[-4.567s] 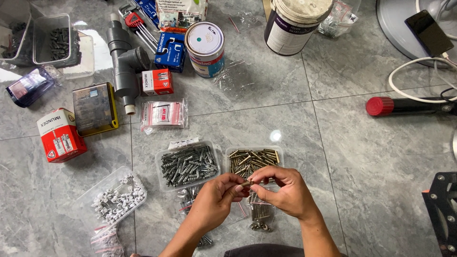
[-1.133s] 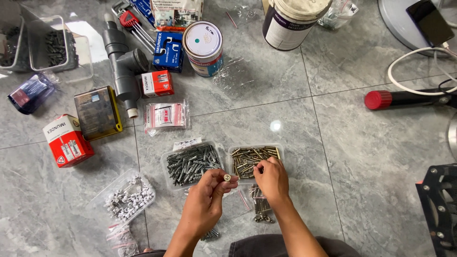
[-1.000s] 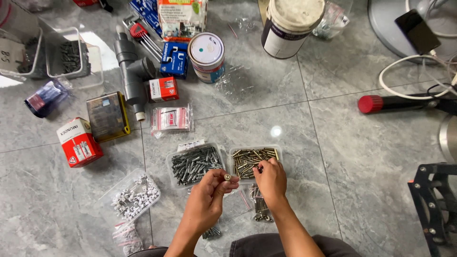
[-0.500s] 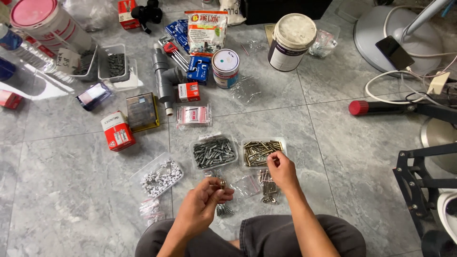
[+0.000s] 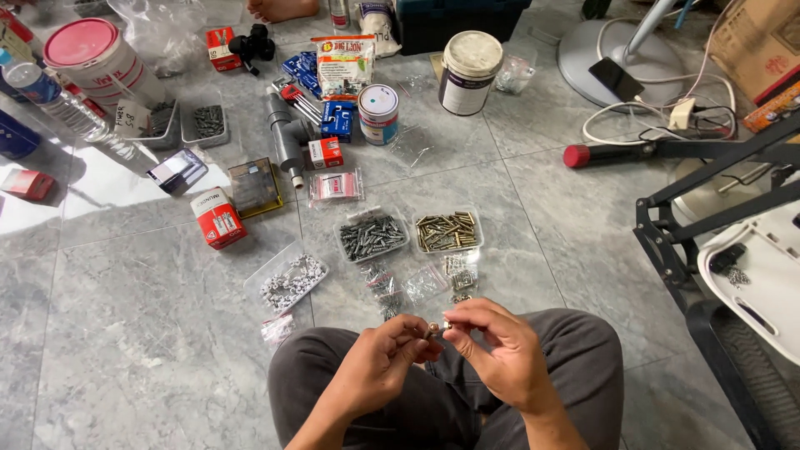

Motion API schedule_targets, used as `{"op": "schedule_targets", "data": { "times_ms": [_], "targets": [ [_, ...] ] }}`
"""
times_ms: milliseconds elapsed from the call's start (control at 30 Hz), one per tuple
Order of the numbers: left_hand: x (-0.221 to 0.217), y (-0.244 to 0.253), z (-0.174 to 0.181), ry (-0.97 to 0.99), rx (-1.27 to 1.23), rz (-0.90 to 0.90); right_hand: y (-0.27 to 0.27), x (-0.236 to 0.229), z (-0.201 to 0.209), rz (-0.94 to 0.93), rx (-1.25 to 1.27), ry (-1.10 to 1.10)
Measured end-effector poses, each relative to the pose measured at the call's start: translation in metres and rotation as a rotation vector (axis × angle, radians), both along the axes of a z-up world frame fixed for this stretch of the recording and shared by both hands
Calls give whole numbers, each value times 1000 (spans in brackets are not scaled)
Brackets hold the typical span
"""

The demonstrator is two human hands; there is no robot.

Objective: The person sits on the floor and sorts through various metal fasteners, including brass-colored pins and silver screws, from plastic containers. They pick up individual items, inspect them, and place them into small plastic bags.

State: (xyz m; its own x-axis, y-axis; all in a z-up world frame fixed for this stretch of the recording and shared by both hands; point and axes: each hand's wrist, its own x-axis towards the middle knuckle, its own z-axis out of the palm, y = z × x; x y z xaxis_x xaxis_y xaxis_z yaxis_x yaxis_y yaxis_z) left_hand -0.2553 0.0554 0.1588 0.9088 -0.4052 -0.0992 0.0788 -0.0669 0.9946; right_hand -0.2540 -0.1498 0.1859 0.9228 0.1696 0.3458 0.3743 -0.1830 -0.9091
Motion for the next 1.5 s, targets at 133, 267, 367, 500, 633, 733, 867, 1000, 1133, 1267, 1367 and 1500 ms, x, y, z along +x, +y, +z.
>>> {"op": "schedule_targets", "data": {
  "times_ms": [133, 267, 367, 500, 633, 733, 867, 1000, 1133, 1267, 1367, 1500],
  "targets": [
    [-19, -1, 7, -27, -20, -46, -2, -18, 12, -3, -59, -96],
    [-24, -9, 22, -129, 90, -50, -11, -25, 23, 51, -81, -64],
    [-35, -20, 33, -143, 195, -43, -24, -34, 23, 99, -77, -16],
    [-41, -28, 33, -152, 350, -92, -45, -38, 21, 162, -92, 54],
    [-50, -33, 34, 17, 272, -149, -61, -50, 24, 258, -88, 17],
    [-55, -38, 33, 110, 156, -227, -69, -64, 15, 249, -37, 39],
    [-62, -45, 12, 203, 39, -138, -75, -71, -4, 106, -53, 76],
    [-56, -44, -6, 185, -87, 41, -69, -66, -21, 66, -43, 157],
    [-52, -51, -28, 237, -138, 97, -63, -68, -50, 97, -42, 320],
    [-50, -69, -59, 304, -253, 183, -70, -54, -68, 74, -78, 442],
    [-53, -75, -93, 469, -399, 301, -79, -33, -82, 142, 11, 531],
    [-49, -69, -109, 595, -600, 318, -88, 20, -132, -61, 8, 604]
  ]
}}
